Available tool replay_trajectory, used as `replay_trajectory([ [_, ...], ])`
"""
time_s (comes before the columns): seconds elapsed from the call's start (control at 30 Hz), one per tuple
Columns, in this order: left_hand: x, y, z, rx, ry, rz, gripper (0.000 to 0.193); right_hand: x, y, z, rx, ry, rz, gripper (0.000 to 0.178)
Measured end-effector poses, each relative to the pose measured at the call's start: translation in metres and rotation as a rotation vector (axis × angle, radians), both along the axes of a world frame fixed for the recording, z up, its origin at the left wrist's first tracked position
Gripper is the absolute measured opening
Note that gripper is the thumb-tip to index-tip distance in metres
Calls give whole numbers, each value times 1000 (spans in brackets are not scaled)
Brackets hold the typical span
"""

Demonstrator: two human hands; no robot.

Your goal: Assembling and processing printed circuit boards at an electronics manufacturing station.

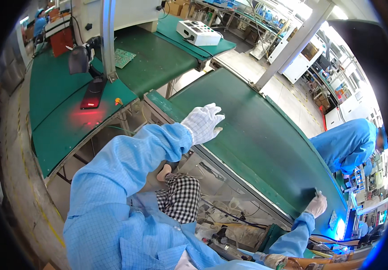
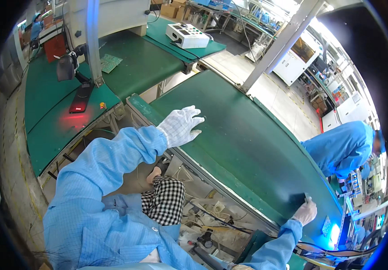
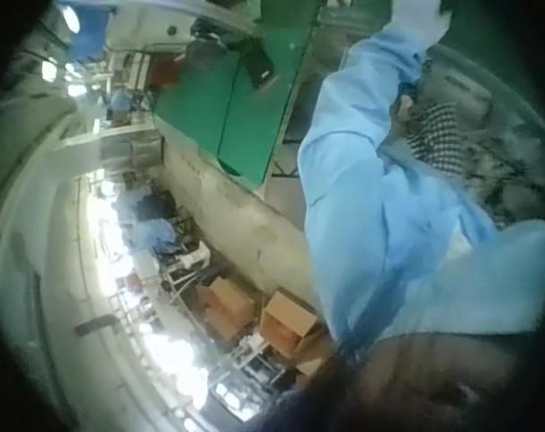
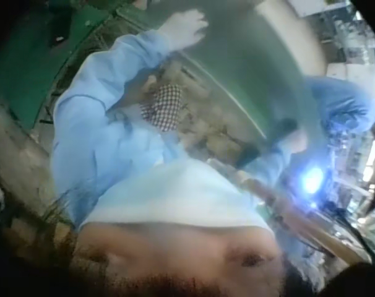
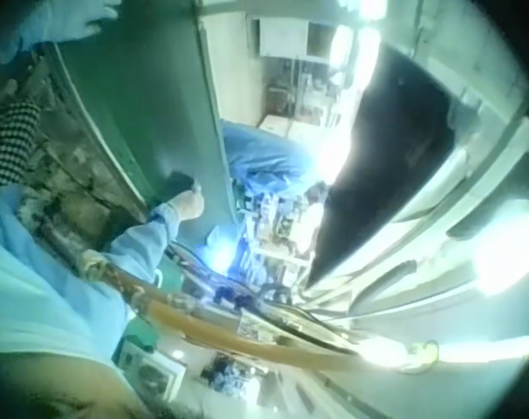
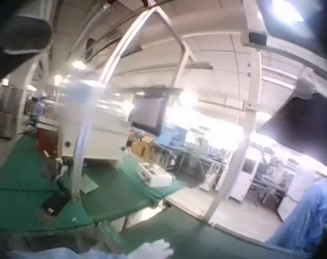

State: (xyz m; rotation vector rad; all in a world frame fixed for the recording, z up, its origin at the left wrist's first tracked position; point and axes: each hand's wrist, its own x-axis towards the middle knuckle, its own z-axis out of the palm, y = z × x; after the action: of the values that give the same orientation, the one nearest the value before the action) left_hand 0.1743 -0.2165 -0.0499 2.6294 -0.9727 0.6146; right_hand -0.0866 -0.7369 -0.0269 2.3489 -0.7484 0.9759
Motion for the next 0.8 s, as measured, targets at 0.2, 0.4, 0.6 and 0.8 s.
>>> replay_trajectory([
  [0.2, -19, -28, 18, -201, 16, -171, 72, 42, 131, 30, 278, 11, 407, 31],
  [0.4, -100, -87, 60, -251, -231, -561, 80, 53, 265, 55, 545, 48, 674, 51],
  [0.6, -111, -94, 46, -30, -312, -300, 56, 49, 297, 62, 1016, -131, 811, 55],
  [0.8, -105, -52, 80, -192, 291, -258, 32, 34, 283, 83, 1225, -578, 884, 50],
])
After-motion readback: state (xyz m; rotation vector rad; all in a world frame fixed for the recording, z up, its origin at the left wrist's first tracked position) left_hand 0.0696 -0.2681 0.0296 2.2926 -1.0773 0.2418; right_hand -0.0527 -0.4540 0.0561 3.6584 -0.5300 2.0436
